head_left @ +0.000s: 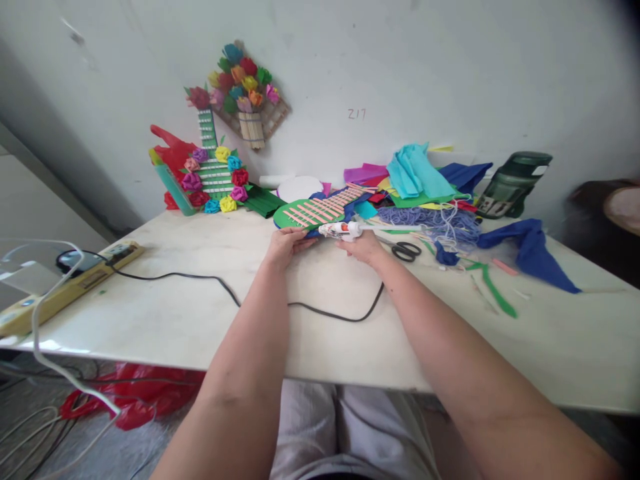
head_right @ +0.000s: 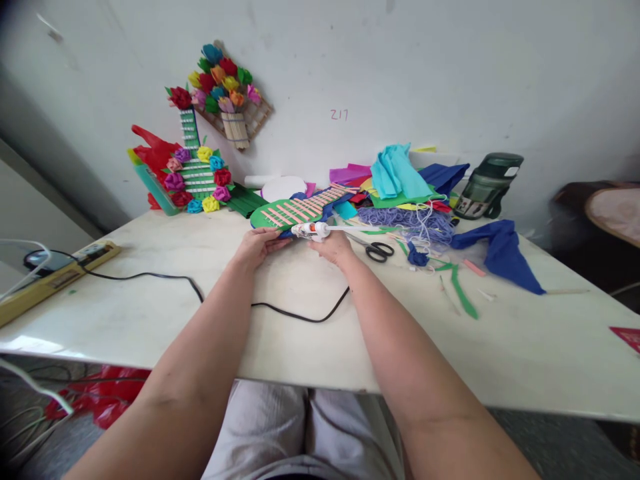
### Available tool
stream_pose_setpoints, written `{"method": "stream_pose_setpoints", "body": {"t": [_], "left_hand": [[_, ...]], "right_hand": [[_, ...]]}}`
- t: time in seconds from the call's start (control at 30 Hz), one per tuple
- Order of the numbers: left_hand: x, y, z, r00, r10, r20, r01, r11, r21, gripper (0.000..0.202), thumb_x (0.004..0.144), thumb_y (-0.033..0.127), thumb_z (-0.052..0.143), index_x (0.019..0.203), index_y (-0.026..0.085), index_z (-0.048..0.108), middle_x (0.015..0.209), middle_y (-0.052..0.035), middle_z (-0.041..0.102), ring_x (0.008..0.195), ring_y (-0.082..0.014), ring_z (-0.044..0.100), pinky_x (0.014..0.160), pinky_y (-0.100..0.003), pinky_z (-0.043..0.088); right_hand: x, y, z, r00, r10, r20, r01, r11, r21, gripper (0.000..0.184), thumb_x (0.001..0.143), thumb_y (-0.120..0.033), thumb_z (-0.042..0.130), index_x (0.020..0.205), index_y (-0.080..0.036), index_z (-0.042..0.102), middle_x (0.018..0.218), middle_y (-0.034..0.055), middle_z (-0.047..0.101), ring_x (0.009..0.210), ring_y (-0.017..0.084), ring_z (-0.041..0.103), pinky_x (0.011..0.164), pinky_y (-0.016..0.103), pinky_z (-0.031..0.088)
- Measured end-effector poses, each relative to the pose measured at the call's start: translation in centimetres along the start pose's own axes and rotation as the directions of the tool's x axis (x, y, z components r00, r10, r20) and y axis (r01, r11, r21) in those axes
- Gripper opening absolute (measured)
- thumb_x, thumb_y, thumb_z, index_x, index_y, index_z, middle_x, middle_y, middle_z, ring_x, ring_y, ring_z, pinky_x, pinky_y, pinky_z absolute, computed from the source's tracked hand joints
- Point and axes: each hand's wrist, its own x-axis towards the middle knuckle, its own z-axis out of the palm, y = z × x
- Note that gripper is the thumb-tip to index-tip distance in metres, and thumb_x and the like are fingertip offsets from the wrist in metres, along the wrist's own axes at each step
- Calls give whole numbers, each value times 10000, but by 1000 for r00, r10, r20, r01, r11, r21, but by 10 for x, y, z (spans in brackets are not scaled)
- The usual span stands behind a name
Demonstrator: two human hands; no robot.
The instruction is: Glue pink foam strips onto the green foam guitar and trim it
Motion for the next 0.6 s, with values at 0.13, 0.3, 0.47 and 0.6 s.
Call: {"method": "stream_pose_setpoints", "body": {"t": [0.13, 0.3, 0.47, 0.6], "left_hand": [[-1, 1, 1, 1000, -4, -29, 3, 1000, -18, 116, 703, -1, 661, 779, 73, 614, 691, -96, 686, 720, -240, 712, 757, -352, 584], [-2, 3, 3, 999, -7, -34, 7, 1000, 0, 105, 718, 1, 645, 783, 76, 610, 700, -99, 686, 720, -243, 712, 773, -370, 579], [-5, 5, 4, 1000, -6, -30, 7, 1000, 19, 87, 739, 8, 628, 767, 80, 587, 698, -97, 687, 698, -231, 711, 778, -351, 574], [-4, 5, 3, 1000, -9, -28, 10, 1000, 23, 97, 741, 5, 623, 768, 86, 577, 690, -89, 687, 657, -209, 707, 706, -301, 581]], "right_hand": [[5, 5, 2, 998, 48, -37, -48, 999, -13, 241, 674, -355, 696, 820, -164, 671, 608, 19, 638, 590, 164, 635, 536, 230, 478], [4, 4, 0, 998, 55, -30, -54, 998, 33, 226, 663, -328, 705, 805, -156, 666, 580, 14, 626, 543, 146, 619, 505, 212, 464], [-5, -7, -11, 997, 73, -33, -68, 989, 130, 162, 660, -239, 688, 776, -135, 642, 601, 13, 624, 444, 101, 536, 415, 194, 422], [-11, -15, -17, 999, 43, 1, -43, 988, 148, 102, 668, -218, 671, 693, -135, 616, 517, -14, 564, 426, 89, 502, 404, 183, 408]]}}
